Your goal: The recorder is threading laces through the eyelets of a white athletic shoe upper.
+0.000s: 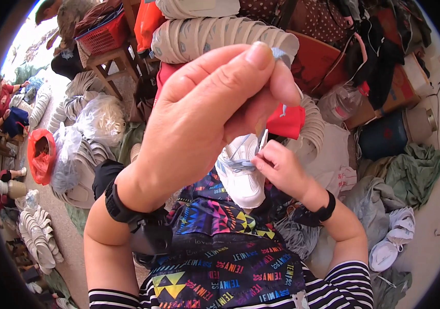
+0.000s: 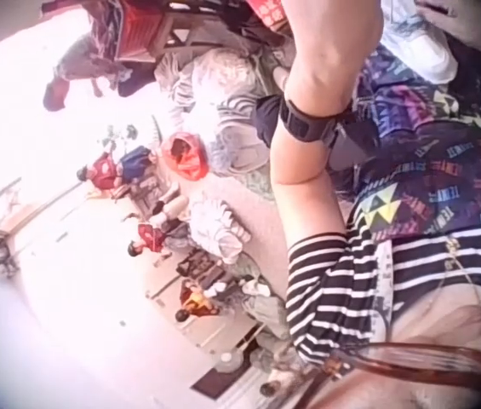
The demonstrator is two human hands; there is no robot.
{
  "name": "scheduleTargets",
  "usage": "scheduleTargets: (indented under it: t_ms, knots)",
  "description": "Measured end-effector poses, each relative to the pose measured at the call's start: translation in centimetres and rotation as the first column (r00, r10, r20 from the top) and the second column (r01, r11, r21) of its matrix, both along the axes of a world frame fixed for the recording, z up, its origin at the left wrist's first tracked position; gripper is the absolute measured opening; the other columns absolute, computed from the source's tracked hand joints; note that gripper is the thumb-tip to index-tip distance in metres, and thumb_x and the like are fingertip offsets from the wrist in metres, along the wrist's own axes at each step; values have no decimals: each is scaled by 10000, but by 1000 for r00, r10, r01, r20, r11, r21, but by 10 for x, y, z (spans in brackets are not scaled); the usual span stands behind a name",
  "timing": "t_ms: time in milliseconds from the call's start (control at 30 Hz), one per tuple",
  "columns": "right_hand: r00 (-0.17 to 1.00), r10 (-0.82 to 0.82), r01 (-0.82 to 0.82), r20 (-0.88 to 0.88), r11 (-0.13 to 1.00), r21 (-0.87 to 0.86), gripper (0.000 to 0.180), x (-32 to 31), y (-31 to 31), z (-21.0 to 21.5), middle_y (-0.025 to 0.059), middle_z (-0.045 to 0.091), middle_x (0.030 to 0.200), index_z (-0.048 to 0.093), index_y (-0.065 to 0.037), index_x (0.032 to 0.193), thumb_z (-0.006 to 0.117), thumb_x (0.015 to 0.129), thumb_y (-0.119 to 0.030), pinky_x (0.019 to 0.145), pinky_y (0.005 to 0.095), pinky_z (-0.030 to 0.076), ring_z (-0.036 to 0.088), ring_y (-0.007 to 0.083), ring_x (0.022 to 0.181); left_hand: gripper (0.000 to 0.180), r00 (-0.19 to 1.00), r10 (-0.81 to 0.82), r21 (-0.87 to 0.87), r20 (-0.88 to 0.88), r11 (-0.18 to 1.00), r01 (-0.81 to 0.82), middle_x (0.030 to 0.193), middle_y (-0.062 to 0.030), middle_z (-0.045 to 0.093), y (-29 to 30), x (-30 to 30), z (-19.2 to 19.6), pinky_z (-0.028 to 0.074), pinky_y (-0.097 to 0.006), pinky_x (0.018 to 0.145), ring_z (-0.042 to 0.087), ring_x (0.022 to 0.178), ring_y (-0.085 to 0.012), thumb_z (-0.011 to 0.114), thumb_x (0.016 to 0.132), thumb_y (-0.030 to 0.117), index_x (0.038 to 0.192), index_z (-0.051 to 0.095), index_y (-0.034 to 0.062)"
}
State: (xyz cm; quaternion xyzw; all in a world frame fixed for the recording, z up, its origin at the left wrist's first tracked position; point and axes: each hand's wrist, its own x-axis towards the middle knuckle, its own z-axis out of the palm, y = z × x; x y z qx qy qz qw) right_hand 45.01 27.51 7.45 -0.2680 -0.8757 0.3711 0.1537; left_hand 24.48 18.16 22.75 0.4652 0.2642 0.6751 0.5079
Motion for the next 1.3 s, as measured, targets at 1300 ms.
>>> scheduleTargets:
  t_ms: [1300]
  knots:
    - [874,-435,78,-215,562,-823,140,-19,2,-5,36,658,846,639,-11,1005,599,930,-122,479,149,373,475,5,525,290,963,269,-207,9,943,-261,857,-18,613,-8,-58,-63,321,-182,538,396,587,-36,444,1024,244,1065,613,11]
